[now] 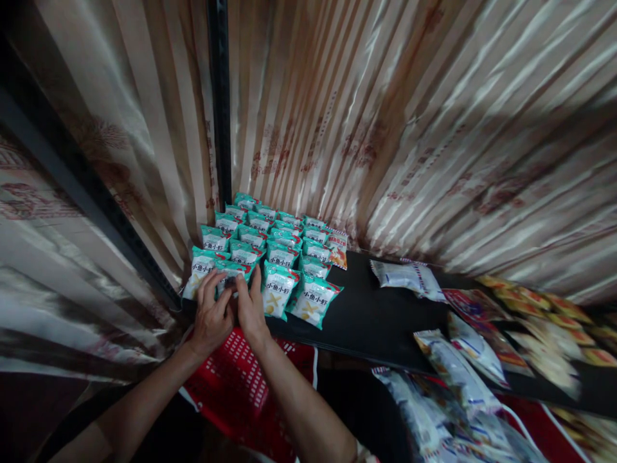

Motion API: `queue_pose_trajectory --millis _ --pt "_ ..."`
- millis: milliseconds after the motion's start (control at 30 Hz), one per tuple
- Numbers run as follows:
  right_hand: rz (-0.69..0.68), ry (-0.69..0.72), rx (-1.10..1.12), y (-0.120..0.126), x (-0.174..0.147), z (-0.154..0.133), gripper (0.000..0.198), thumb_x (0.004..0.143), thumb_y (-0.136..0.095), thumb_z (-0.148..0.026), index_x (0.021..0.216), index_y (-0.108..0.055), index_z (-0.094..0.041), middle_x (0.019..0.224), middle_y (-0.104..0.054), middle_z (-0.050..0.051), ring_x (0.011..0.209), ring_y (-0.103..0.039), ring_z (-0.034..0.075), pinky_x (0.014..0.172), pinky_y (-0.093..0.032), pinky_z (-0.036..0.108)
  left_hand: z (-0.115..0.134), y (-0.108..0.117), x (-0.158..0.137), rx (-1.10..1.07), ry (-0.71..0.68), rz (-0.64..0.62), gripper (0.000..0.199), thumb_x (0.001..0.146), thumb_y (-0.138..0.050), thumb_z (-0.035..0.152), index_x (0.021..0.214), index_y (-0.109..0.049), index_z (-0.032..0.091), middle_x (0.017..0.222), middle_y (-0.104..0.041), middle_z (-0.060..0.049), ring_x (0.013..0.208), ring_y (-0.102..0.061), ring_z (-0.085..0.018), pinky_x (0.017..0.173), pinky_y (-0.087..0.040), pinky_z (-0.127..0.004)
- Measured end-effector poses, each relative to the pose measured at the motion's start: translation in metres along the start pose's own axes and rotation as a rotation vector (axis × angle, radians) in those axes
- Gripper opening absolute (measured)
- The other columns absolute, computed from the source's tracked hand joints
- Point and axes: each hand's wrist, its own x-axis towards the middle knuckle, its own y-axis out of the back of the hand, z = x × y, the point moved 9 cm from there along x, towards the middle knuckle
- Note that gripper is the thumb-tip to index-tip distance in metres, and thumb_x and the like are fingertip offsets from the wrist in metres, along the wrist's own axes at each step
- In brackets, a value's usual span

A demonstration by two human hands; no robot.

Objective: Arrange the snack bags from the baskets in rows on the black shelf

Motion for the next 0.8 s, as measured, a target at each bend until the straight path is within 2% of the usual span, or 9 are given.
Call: queue_pose_trajectory --millis 167,267,333,367,433,500,567,633,800 --pt "-0.01 0.053 -0.136 0.005 -0.02 -0.007 0.077 0.085 -0.043 -0.057 0.145 -0.021 -0.013 0.152 -0.021 0.011 0.14 -0.02 0.021 0.115 -0.015 0.038 0.001 0.003 0.003 -0.025 -0.008 0.0 0.018 0.084 -0.046 0.01 0.096 -0.058 0.014 0.122 -0.048 -0.015 0.13 -0.035 -0.029 0.104 -0.038 -0.05" --pt "-0.003 0.251 -0.254 0.015 -0.038 -0.038 0.068 0.089 -0.042 -0.049 0.145 -0.02 -0.017 0.152 -0.023 0.009 0.139 -0.022 0.021 0.114 -0.021 0.04 0.002 0.005 0.004 -0.026 -0.015 0.015 0.015 0.085 -0.048 0.013 0.094 -0.059 0.014 0.124 -0.047 -0.015 0.13 -0.034 -0.029 0.104 -0.038 -0.049" --pt "0.026 0.446 -0.358 0.025 -0.038 -0.071 0.057 0.091 -0.042 -0.042 0.142 -0.028 -0.021 0.145 -0.037 0.009 0.133 -0.035 0.021 0.11 -0.029 0.041 0.007 0.004 0.003 -0.026 -0.038 0.012 0.017 0.083 -0.048 0.011 0.095 -0.06 0.014 0.125 -0.047 -0.015 0.13 -0.033 -0.029 0.104 -0.038 -0.049" --pt "0.044 0.531 -0.425 0.029 -0.032 -0.088 0.051 0.092 -0.042 -0.039 0.139 -0.035 -0.022 0.137 -0.048 0.009 0.126 -0.044 0.021 0.106 -0.034 0.042 0.011 0.003 0.002 -0.027 -0.051 0.006 0.02 0.082 -0.048 0.009 0.096 -0.061 0.014 0.126 -0.047 -0.015 0.13 -0.033 -0.03 0.104 -0.037 -0.049" --pt "0.047 0.595 -0.627 0.034 -0.004 -0.111 0.038 0.092 -0.041 -0.035 0.127 -0.051 -0.024 0.117 -0.064 0.006 0.109 -0.057 0.021 0.097 -0.043 0.04 0.021 0.0 0.0 -0.025 -0.083 -0.014 0.025 0.079 -0.047 0.006 0.097 -0.062 0.015 0.127 -0.049 -0.014 0.13 -0.033 -0.029 0.103 -0.037 -0.049" --pt "-0.008 0.582 -0.925 0.03 0.036 -0.121 0.031 0.091 -0.044 -0.031 0.116 -0.061 -0.024 0.111 -0.066 0.006 0.104 -0.059 0.021 0.093 -0.045 0.037 0.031 -0.004 -0.003 -0.011 -0.11 -0.033 0.028 0.078 -0.047 0.004 0.098 -0.063 0.017 0.128 -0.05 -0.012 0.132 -0.031 -0.029 0.103 -0.037 -0.049" --pt "-0.085 0.525 -1.203 0.024 0.074 -0.118 0.029 0.09 -0.046 -0.029 0.11 -0.066 -0.023 0.111 -0.067 0.006 0.105 -0.058 0.022 0.095 -0.043 0.035 0.038 -0.011 -0.006 0.017 -0.126 -0.056 0.03 0.078 -0.047 0.004 0.101 -0.062 0.017 0.131 -0.048 -0.012 0.134 -0.028 -0.029 0.104 -0.036 -0.05" --pt "-0.099 0.467 -1.384 0.022 0.102 -0.113 0.027 0.089 -0.048 -0.029 0.106 -0.068 -0.023 0.111 -0.067 0.007 0.106 -0.058 0.023 0.095 -0.042 0.034 0.039 -0.02 -0.007 0.052 -0.1 -0.086 0.032 0.078 -0.047 0.004 0.104 -0.062 0.017 0.135 -0.045 -0.014 0.136 -0.024 -0.031 0.105 -0.032 -0.053" --pt "-0.129 0.382 -1.573 0.012 0.132 -0.097 0.026 0.087 -0.049 -0.029 0.1 -0.07 -0.022 0.106 -0.069 0.009 0.104 -0.06 0.024 0.09 -0.045 0.033 0.032 -0.035 -0.01 0.079 -0.048 -0.146 0.035 0.077 -0.048 0.005 0.108 -0.061 0.017 0.142 -0.036 -0.016 0.137 -0.02 -0.033 0.106 -0.028 -0.057"
